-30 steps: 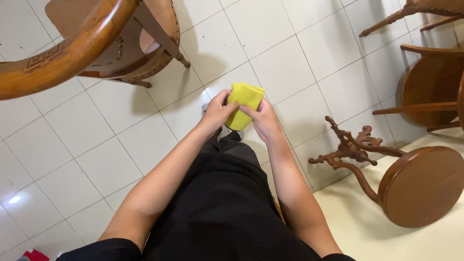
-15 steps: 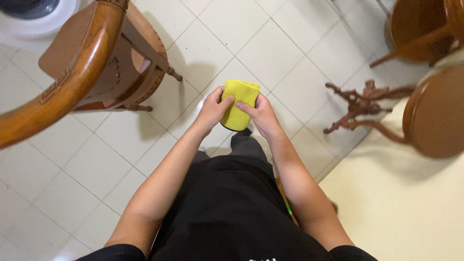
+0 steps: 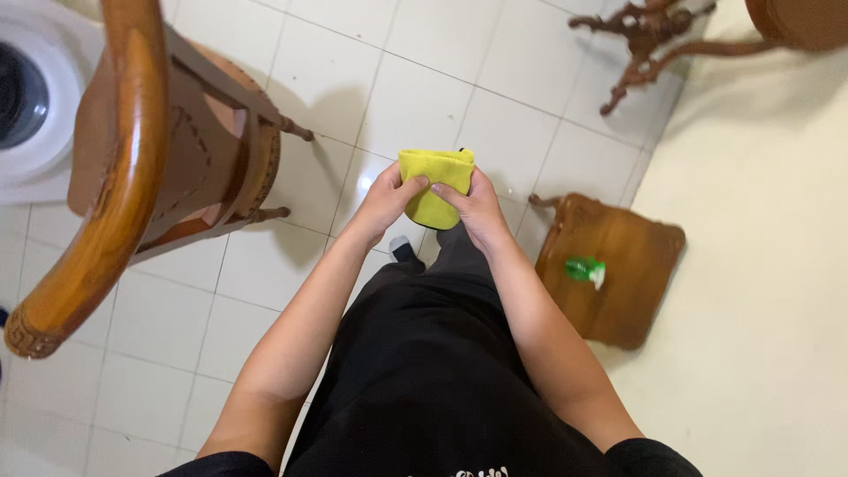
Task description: The person wipes a wooden chair with a yellow cloth, focusing on the armrest and backrest. They briefly spray the cloth with a green bottle and continue wiping the chair's surfaces.
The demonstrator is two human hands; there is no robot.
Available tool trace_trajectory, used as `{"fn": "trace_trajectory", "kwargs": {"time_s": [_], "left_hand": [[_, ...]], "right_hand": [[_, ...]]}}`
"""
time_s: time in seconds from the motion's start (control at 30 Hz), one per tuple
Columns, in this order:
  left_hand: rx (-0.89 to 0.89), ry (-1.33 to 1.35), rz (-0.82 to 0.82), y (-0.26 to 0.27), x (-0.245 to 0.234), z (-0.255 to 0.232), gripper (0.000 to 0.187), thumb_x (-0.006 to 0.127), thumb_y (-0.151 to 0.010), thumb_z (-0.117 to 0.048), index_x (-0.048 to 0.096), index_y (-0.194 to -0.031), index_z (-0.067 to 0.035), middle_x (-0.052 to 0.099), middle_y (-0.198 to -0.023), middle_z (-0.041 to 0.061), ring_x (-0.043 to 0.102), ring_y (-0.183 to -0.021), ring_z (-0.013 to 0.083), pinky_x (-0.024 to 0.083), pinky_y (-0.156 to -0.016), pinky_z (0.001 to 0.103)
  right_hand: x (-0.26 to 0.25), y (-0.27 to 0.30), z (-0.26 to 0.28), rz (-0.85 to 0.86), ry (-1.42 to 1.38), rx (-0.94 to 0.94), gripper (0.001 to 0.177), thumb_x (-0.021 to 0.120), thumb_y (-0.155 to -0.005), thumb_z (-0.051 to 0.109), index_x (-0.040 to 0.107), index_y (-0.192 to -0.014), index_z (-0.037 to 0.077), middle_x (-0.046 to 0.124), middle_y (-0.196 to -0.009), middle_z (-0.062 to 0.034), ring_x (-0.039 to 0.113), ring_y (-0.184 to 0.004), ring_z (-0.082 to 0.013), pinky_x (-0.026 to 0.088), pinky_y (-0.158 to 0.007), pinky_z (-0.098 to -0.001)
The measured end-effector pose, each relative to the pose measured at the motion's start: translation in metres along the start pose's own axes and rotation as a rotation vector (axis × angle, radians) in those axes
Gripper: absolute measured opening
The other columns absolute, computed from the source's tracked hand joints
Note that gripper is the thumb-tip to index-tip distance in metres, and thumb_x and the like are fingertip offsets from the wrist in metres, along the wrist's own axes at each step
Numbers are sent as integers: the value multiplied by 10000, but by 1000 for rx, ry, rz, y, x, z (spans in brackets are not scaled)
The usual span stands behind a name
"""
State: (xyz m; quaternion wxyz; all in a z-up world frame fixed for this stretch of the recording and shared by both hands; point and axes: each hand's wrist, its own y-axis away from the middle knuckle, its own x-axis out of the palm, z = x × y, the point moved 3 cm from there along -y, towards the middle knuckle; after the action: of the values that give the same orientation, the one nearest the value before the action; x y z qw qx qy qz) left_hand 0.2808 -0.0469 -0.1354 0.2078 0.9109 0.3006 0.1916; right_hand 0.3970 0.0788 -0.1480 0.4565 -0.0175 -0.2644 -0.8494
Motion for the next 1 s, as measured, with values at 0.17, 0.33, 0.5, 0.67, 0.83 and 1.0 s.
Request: {"fn": "trace_trajectory", "kwargs": {"time_s": [0.17, 0.33, 0.5, 0.67, 0.83, 1.0], "left_hand": [[-47, -135, 70, -1, 34, 10, 351, 615, -979, -169, 585, -1302, -37, 715, -1166, 69, 677, -1062, 133, 544, -923, 306], [-62, -264, 124, -7, 71, 24, 312, 640, -991, -159, 591, -1263, -12, 712, -1089, 79, 666, -987, 137, 549, -871, 303], [-144, -422, 176, -8, 127, 51, 302, 625, -1014, -184, 609, -1277, -37, 656, -927, 35, 600, -857, 126, 533, -810, 298], [-57, -456, 304, -8, 187, 97, 291, 660, -991, -161, 615, -1237, -14, 670, -1000, 19, 633, -960, 131, 539, -860, 289], [-69, -537, 300, -5, 248, 163, 427, 676, -957, -137, 530, -1340, -17, 654, -1113, 82, 636, -1063, 192, 547, -897, 328], [-51, -590, 324, 4, 308, 242, 429, 666, -939, -124, 535, -1324, 10, 698, -1137, 123, 677, -1073, 214, 565, -912, 355]], "right_hand": [[-31, 39, -5, -124, -106, -90, 436, 714, -928, 41, 567, -1335, -9, 693, -1252, -99, 665, -1148, -170, 534, -1007, -330], [-75, 69, -15, -264, -124, -109, 409, 697, -952, 60, 558, -1329, -15, 681, -1253, -98, 653, -1154, -154, 523, -1014, -316], [-131, 109, -41, -413, -185, -144, 376, 688, -954, 56, 557, -1298, -22, 688, -1207, -106, 663, -1100, -155, 538, -978, -317], [-198, 162, -75, -511, -210, -129, 300, 668, -990, 86, 604, -1262, -21, 692, -1169, -80, 652, -1057, -133, 535, -927, -301], [-271, 211, -120, -596, -93, -1, 300, 653, -994, 146, 650, -1262, 10, 722, -1138, -68, 662, -1010, -130, 537, -896, -303], [-331, 249, -172, -628, 15, 121, 313, 628, -1003, 193, 654, -1270, 32, 736, -1135, -54, 676, -1010, -125, 544, -893, -311]]}}
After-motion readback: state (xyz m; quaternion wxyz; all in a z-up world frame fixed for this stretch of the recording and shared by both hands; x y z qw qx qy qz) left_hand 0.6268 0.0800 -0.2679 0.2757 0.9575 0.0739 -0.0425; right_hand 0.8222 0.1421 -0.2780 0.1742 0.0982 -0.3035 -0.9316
